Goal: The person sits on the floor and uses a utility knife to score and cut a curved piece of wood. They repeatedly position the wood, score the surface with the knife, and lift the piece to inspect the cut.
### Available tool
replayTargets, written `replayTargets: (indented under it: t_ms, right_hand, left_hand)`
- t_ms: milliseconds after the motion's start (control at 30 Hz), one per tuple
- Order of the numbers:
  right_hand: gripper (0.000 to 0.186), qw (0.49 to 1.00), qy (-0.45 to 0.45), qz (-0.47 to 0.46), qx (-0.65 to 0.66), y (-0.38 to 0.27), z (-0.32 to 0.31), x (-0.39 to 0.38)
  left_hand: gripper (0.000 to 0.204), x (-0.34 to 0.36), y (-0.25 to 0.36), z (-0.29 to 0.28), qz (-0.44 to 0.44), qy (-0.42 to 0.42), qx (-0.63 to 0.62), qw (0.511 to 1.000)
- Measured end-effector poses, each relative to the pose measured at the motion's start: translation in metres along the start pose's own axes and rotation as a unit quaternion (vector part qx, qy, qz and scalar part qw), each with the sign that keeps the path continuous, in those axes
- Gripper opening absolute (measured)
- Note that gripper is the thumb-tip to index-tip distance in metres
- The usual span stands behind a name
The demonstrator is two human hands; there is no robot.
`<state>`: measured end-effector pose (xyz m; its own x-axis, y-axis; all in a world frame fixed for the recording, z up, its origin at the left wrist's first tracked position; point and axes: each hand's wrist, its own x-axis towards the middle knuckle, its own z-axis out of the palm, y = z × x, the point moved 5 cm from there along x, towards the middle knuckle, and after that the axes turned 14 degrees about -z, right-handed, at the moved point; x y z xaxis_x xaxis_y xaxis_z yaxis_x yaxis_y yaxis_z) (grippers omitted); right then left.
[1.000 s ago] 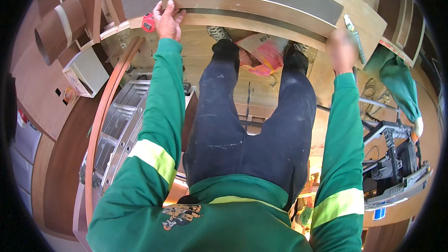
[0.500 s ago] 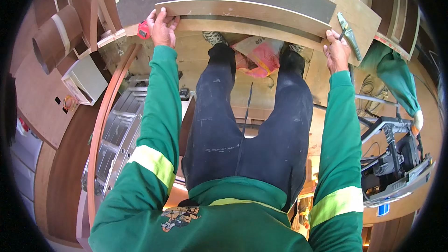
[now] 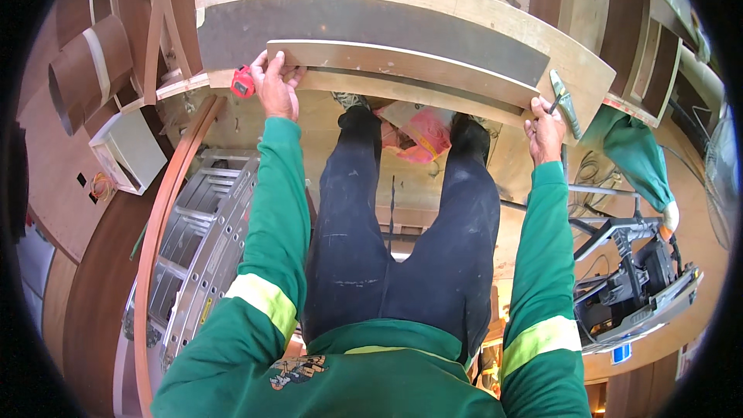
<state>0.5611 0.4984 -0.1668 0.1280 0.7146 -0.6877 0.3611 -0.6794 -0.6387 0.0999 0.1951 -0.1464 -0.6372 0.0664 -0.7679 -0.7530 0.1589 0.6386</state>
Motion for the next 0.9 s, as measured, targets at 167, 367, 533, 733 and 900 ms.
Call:
replayTargets:
  t_ms: [167, 367, 533, 733, 900]
  right_hand:
    - [0.036, 1.000, -0.002, 0.005, -0.006, -0.004, 0.000, -0.001]
    - [0.036, 1.000, -0.003, 0.009, -0.005, -0.009, -0.001, -0.002]
    - [0.035, 1.000, 0.001, 0.016, 0.000, -0.009, -0.002, -0.001]
    - [0.034, 1.000, -0.013, 0.011, -0.006, -0.008, -0.006, 0.005]
    - [0.024, 1.000, -0.019, 0.018, -0.010, -0.008, -0.013, 0.008]
  left_hand:
    - [0.040, -0.002, 0.000, 0.001, -0.009, -0.003, -0.011, 1.000]
    - [0.041, -0.007, 0.003, 0.005, -0.025, 0.000, -0.031, 0.999]
    - [0.040, -0.007, 0.006, 0.005, -0.039, -0.015, -0.023, 0.999]
    - [0.044, -0.009, 0.007, 0.005, -0.059, -0.028, -0.031, 0.997]
    - [0.045, -0.009, 0.004, 0.007, -0.039, -0.040, -0.051, 0.997]
